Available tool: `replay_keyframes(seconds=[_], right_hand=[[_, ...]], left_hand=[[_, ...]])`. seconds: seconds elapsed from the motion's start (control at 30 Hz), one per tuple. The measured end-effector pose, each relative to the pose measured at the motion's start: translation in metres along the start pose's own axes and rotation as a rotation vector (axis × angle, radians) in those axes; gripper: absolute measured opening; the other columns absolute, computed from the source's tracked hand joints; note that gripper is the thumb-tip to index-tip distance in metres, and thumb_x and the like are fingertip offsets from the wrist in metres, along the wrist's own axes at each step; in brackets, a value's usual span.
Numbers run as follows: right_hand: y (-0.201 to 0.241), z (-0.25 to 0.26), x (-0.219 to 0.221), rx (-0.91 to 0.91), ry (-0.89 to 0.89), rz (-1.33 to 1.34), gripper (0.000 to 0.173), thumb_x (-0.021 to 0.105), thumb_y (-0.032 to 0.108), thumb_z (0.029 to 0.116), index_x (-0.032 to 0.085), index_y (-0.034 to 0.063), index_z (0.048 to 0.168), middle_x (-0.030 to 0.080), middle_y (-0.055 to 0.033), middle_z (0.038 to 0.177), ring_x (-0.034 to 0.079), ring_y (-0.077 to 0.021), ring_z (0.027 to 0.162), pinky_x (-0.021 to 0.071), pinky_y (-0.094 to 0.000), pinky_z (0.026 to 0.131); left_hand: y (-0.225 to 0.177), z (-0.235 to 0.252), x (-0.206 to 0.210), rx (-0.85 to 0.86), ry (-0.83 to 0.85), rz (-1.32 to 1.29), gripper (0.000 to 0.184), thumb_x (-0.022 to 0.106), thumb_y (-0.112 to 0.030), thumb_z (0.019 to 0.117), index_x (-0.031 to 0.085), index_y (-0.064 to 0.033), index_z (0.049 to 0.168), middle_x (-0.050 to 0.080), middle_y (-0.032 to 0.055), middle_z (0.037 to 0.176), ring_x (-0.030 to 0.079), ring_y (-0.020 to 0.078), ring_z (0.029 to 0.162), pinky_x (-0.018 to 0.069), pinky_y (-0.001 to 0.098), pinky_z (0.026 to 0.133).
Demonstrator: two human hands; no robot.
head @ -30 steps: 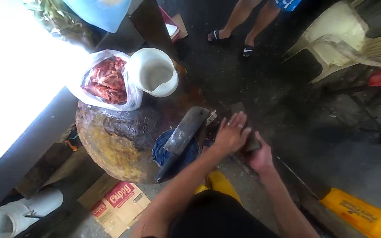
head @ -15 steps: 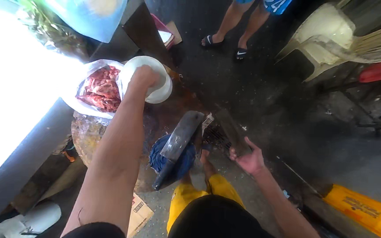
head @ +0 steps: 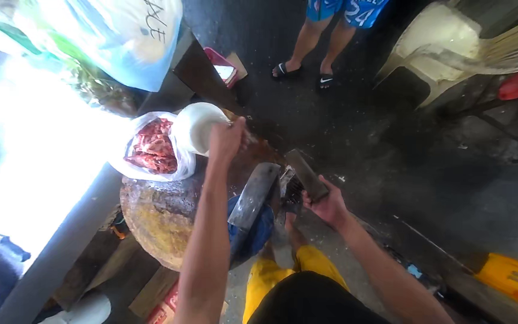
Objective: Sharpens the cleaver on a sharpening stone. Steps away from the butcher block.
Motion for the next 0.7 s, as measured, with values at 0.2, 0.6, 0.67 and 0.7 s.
replay_keyframes(seconds=[0.2,0.6,0.67,0.7], right_hand=[[0.006,0.024,0.030,-0.056,0.003,-0.085,0.062,0.025,0.058,0.1079,0.058,0.0064,0.118,0.065,-0.0126,0.082,0.063,-0.0213,0.064,0.0559,-0.0358,0.060],[0.016,-0.020,-0.002,-0.130,-0.063,-0.184,0.060,0.026,0.056,0.1086,0.060,0.0085,0.122,0.069,-0.0123,0.093,0.068,-0.0225,0.077,0.0596,-0.0400,0.068],[0.010,-0.036,-0.010,-0.079,-0.020,-0.189,0.066,0.020,0.060,0.1076,0.059,0.0075,0.117,0.066,-0.0113,0.082,0.064,-0.0209,0.067,0.0566,-0.0356,0.060],[0.008,-0.042,-0.013,-0.077,-0.011,-0.185,0.066,0.020,0.060,0.1078,0.059,0.0070,0.117,0.065,-0.0116,0.082,0.064,-0.0210,0.067,0.0567,-0.0355,0.061]], left_hand=[[0.024,-0.061,0.104,0.074,0.393,-0.100,0.042,0.045,-0.036,0.1100,0.070,-0.0016,0.112,0.074,0.0106,0.096,0.073,0.0192,0.084,0.0620,0.0408,0.082],[0.090,-0.074,0.191,0.336,0.446,0.341,0.065,0.029,-0.052,0.1098,0.032,-0.0122,0.161,0.024,0.0050,0.170,0.019,0.0232,0.158,0.0172,0.0553,0.127],[0.098,-0.052,0.192,0.366,0.362,0.394,0.067,0.030,-0.052,0.1095,0.030,-0.0105,0.162,0.023,0.0070,0.171,0.020,0.0251,0.158,0.0233,0.0531,0.126],[0.101,-0.049,0.194,0.378,0.331,0.424,0.068,0.029,-0.053,0.1092,0.028,-0.0096,0.162,0.021,0.0077,0.171,0.019,0.0252,0.158,0.0240,0.0515,0.126]])
Point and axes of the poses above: each hand's wrist, its own z-axis towards the middle knuckle, its own x-axis out of the palm, y = z × x, the point moved 5 cm from there along z, towards the middle knuckle
